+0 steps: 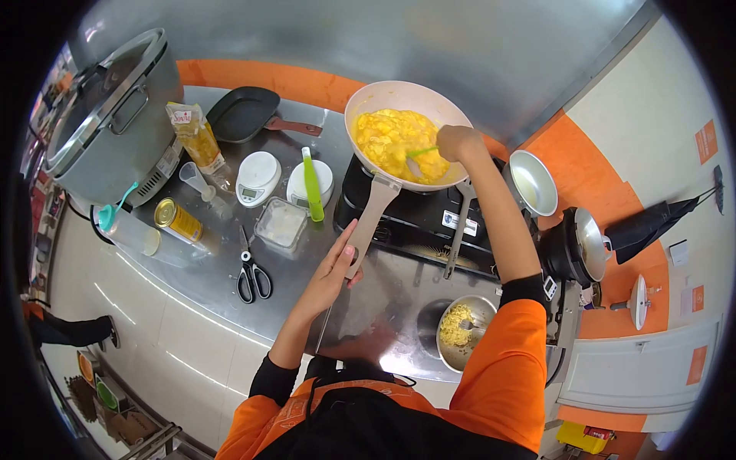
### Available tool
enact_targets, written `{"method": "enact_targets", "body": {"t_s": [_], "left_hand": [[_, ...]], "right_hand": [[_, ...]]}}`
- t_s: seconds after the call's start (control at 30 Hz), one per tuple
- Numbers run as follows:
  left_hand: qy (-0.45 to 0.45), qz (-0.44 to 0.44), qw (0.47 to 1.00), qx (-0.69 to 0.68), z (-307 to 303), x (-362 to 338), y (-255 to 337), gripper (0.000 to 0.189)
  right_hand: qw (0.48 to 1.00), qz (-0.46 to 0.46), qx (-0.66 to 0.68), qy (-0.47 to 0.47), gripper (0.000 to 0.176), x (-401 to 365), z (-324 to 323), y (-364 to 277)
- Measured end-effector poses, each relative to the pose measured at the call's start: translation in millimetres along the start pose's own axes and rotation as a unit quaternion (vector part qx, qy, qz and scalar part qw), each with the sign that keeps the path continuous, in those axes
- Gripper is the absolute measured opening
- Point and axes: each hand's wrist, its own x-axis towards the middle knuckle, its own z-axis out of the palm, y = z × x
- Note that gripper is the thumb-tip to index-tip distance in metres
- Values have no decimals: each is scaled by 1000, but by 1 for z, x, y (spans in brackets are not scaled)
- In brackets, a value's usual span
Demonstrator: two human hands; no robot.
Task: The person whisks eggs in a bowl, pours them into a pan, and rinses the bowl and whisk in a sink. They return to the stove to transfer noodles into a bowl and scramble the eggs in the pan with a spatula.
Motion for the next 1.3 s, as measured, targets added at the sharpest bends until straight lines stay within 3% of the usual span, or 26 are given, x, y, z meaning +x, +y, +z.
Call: {"method": "enact_targets", "body": {"t_s": [0.13, 0.17, 0.27, 0.4, 0.5, 0.6, 0.7, 0.8, 0.9, 0.97, 1.07, 1.17, 1.3], "left_hand": [[-7, -4, 1000, -6, -2, -1, -2, 52], [-3, -7, 1000, -2, -2, -2, -1, 52], [3, -8, 1000, 5, -1, -3, 1, 52], [-5, -1, 1000, 8, -4, -2, -3, 52], [0, -4, 1000, 5, -2, -2, -2, 52], [1, -5, 1000, 4, -2, -2, -1, 52], [3, -7, 1000, 18, -4, 0, -5, 52], [5, -16, 1000, 18, -4, 0, -4, 52], [12, -24, 1000, 13, -4, -1, -3, 51], [19, -25, 999, 21, -4, -1, -3, 51], [29, -27, 998, 39, -4, -4, -5, 51], [28, -24, 998, 52, -3, -2, -4, 51], [31, -22, 997, 73, -3, -4, -3, 51]], "right_hand": [[978, -4, 109, 177, 27, 20, 3, -24], [970, -21, 76, 231, 23, 27, 3, -23], [965, 12, 0, 261, 21, -5, -30, -23], [962, 206, -87, 155, 22, -11, -21, 13], [975, 213, -46, 34, 24, 6, -4, 43], [987, 147, 44, 54, 24, 29, 12, 47], [984, 33, 93, 149, 22, 40, 17, 27], [971, -42, 67, 223, 19, 26, -4, 6], [977, 8, 21, 213, 20, -10, -35, 3], [977, 132, -29, 164, 21, -13, -37, 13], [964, 247, -71, 74, 26, 4, -20, 30], [969, 234, -32, 68, 27, 35, 5, 33], [985, 136, 48, 94, 24, 55, 10, 18]]}}
